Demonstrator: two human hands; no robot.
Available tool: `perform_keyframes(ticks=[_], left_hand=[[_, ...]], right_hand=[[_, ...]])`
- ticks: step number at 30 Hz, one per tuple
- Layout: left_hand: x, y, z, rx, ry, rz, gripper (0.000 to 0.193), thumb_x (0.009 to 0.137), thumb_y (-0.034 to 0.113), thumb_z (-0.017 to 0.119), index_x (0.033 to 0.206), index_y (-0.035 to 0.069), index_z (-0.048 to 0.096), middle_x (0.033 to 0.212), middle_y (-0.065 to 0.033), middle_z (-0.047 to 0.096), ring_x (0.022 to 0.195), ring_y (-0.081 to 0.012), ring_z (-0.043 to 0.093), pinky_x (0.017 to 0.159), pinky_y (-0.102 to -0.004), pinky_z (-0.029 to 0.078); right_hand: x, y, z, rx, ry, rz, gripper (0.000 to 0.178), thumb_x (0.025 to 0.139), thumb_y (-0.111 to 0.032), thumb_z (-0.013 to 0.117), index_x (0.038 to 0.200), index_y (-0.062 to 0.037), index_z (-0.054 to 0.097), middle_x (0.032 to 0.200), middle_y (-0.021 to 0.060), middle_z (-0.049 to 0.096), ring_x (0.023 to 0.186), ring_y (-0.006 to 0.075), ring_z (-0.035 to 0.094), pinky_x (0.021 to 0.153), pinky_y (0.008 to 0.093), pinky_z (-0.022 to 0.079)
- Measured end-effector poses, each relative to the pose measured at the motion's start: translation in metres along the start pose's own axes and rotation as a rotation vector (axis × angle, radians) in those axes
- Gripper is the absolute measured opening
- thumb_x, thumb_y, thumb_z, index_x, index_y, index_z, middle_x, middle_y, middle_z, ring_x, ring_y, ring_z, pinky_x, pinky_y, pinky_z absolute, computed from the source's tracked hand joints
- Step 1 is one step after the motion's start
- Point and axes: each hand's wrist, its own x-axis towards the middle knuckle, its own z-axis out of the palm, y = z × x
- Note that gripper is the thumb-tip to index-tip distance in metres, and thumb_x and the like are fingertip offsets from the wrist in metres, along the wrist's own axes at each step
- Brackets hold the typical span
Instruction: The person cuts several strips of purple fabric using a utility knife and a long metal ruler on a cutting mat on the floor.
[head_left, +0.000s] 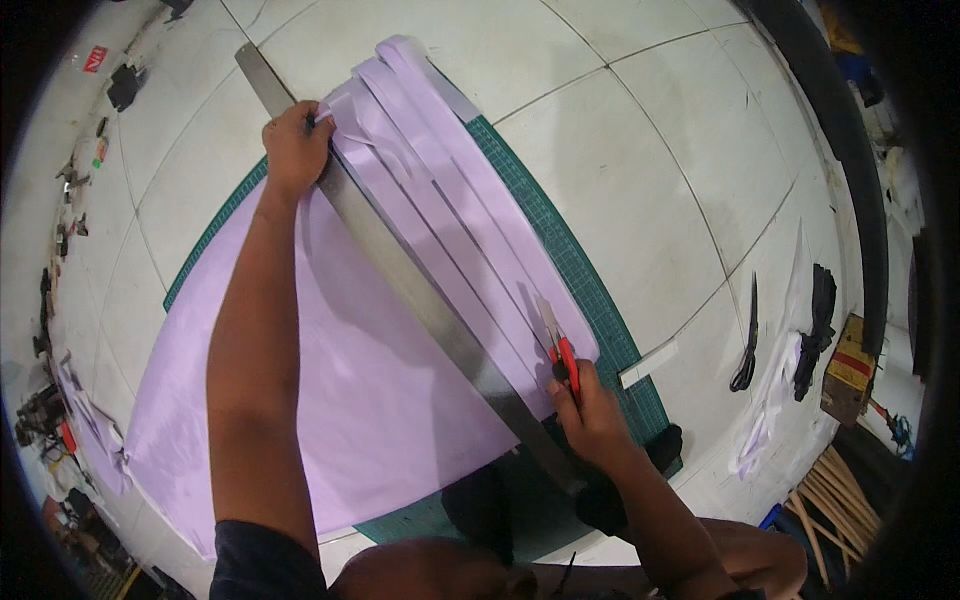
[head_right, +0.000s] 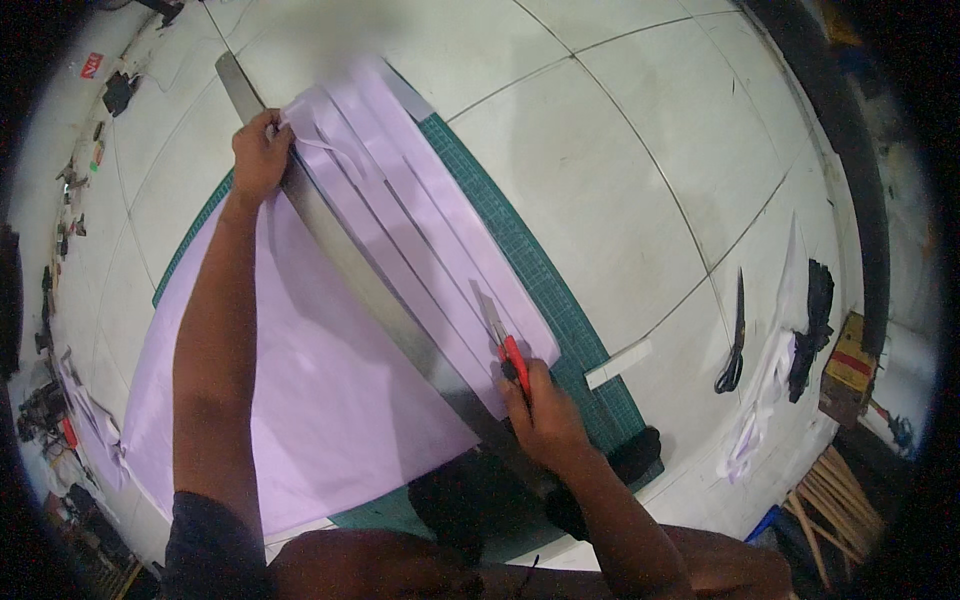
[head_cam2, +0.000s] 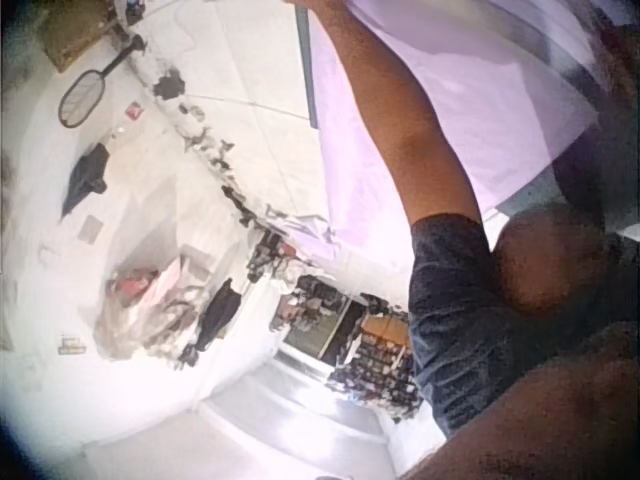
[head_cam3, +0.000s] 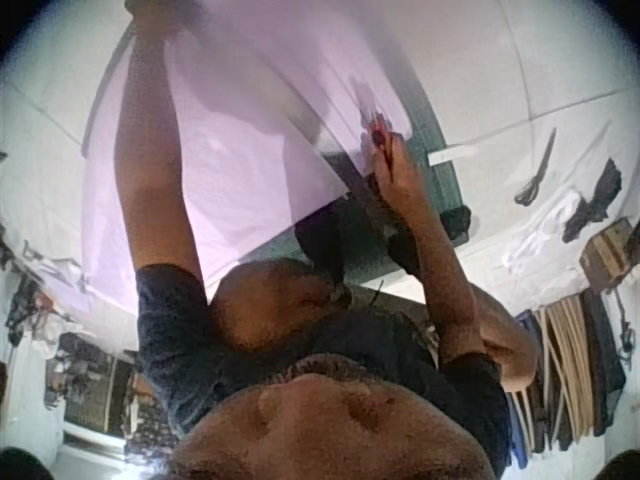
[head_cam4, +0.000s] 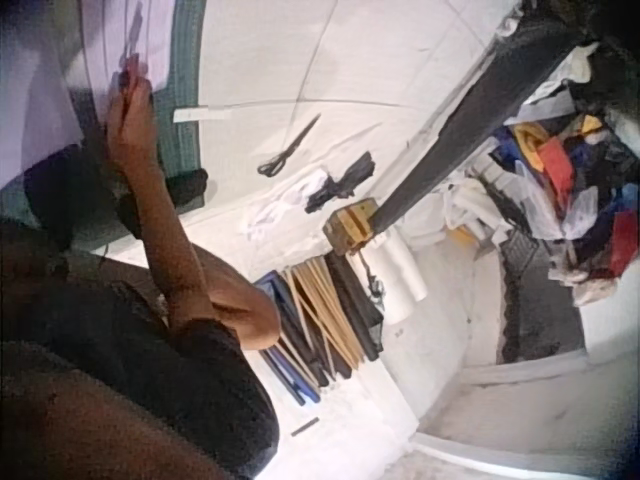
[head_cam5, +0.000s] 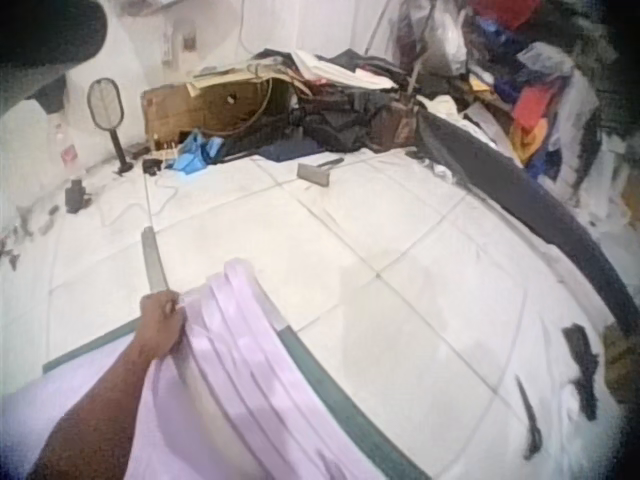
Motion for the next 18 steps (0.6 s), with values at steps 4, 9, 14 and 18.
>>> perform_keyframes(ticks=[4, 9, 14, 18], left_hand=[[0.001, 0.005, 0.005, -0.102, -0.021, -0.113, 0.029, 0.084, 0.023, 0.07, 0.106, 0.005, 0.069, 0.103, -0.0148, 0.071, 0.101, -0.0356, 0.064, 0.097, -0.0433, 0.041], [0.0, 0.002, -0.002, -0.065, 0.035, -0.074, 0.03, 0.083, 0.021, 0.068, 0.112, 0.011, 0.069, 0.106, -0.0129, 0.071, 0.108, -0.0341, 0.062, 0.098, -0.0471, 0.039], [-0.008, 0.012, -0.008, -0.101, 0.006, 0.0, 0.035, 0.084, 0.017, 0.061, 0.118, 0.017, 0.069, 0.121, -0.0107, 0.067, 0.119, -0.0327, 0.058, 0.108, -0.0612, 0.028], [-0.016, 0.006, 0.0, -0.083, 0.079, 0.099, 0.037, 0.083, 0.012, 0.055, 0.116, 0.018, 0.071, 0.128, -0.0075, 0.064, 0.127, -0.0319, 0.053, 0.114, -0.0675, 0.015]], right_hand=[[0.003, -0.001, 0.001, 0.027, 0.033, -0.019, 0.033, 0.102, -0.029, 0.052, 0.117, -0.0016, 0.045, 0.085, 0.0275, 0.064, 0.078, 0.0486, 0.065, 0.064, 0.052, 0.05], [0.005, 0.005, 0.002, -0.011, 0.007, -0.024, 0.032, 0.102, -0.028, 0.052, 0.118, -0.0012, 0.045, 0.082, 0.0253, 0.063, 0.076, 0.0447, 0.066, 0.063, 0.0492, 0.05], [0.009, -0.003, 0.0, 0.053, 0.039, 0.037, 0.034, 0.102, -0.03, 0.053, 0.117, -0.0011, 0.046, 0.085, 0.0246, 0.064, 0.078, 0.0432, 0.067, 0.066, 0.0489, 0.05], [0.005, -0.006, -0.01, 0.074, 0.088, 0.094, 0.033, 0.101, -0.029, 0.055, 0.117, -0.0015, 0.047, 0.087, 0.024, 0.065, 0.08, 0.0434, 0.066, 0.068, 0.0486, 0.05]])
